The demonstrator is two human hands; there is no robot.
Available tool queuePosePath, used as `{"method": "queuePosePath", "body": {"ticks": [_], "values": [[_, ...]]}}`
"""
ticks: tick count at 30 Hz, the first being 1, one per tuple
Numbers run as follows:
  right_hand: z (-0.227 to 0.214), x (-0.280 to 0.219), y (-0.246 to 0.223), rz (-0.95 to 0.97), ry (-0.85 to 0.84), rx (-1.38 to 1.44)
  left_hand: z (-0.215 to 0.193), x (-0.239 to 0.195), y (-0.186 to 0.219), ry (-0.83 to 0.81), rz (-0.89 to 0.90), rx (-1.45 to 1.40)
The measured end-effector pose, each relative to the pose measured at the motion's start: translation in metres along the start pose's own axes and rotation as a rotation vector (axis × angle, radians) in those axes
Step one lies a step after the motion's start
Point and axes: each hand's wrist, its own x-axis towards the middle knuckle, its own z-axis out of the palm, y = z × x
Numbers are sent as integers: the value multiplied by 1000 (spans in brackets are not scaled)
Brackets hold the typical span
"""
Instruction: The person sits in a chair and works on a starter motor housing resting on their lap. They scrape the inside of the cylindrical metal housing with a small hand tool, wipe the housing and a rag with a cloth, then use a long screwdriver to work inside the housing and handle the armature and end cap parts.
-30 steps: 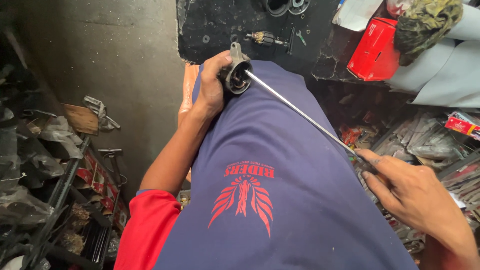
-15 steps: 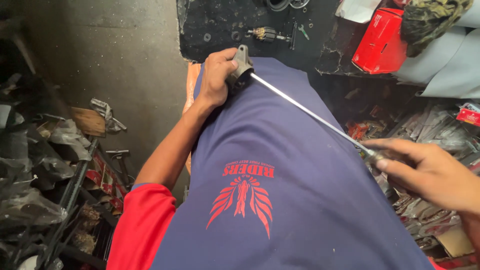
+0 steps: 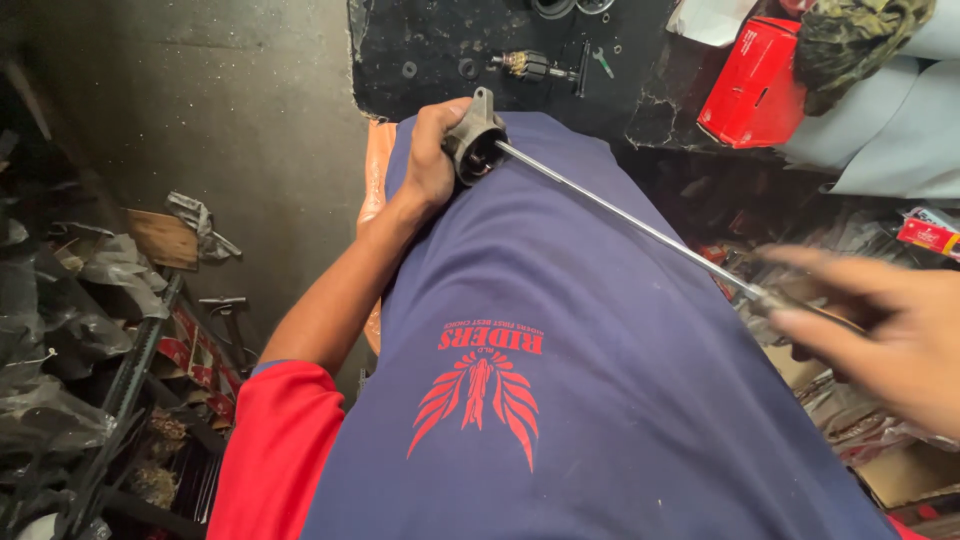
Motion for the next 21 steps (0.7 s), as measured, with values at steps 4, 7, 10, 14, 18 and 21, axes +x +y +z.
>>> {"method": "queuePosePath", "body": {"ticks": [4, 7, 10, 14, 18, 21], "values": [[-10, 4, 55, 97, -148, 798, 10, -6, 6, -2, -23, -204], [12, -14, 24, 261, -132, 801, 11, -3, 2, 1, -12, -154], [15, -10, 15, 359, -133, 714, 7, -2, 0, -21, 63, -6], [12, -14, -17, 348, -76, 639, 4, 0, 0, -21, 59, 54], [1, -11, -33, 222, -60, 175, -2, -1, -1, -7, 6, 0], [0, -14, -62, 11, 91, -463, -4, -1, -9, 44, -87, -40]]}}
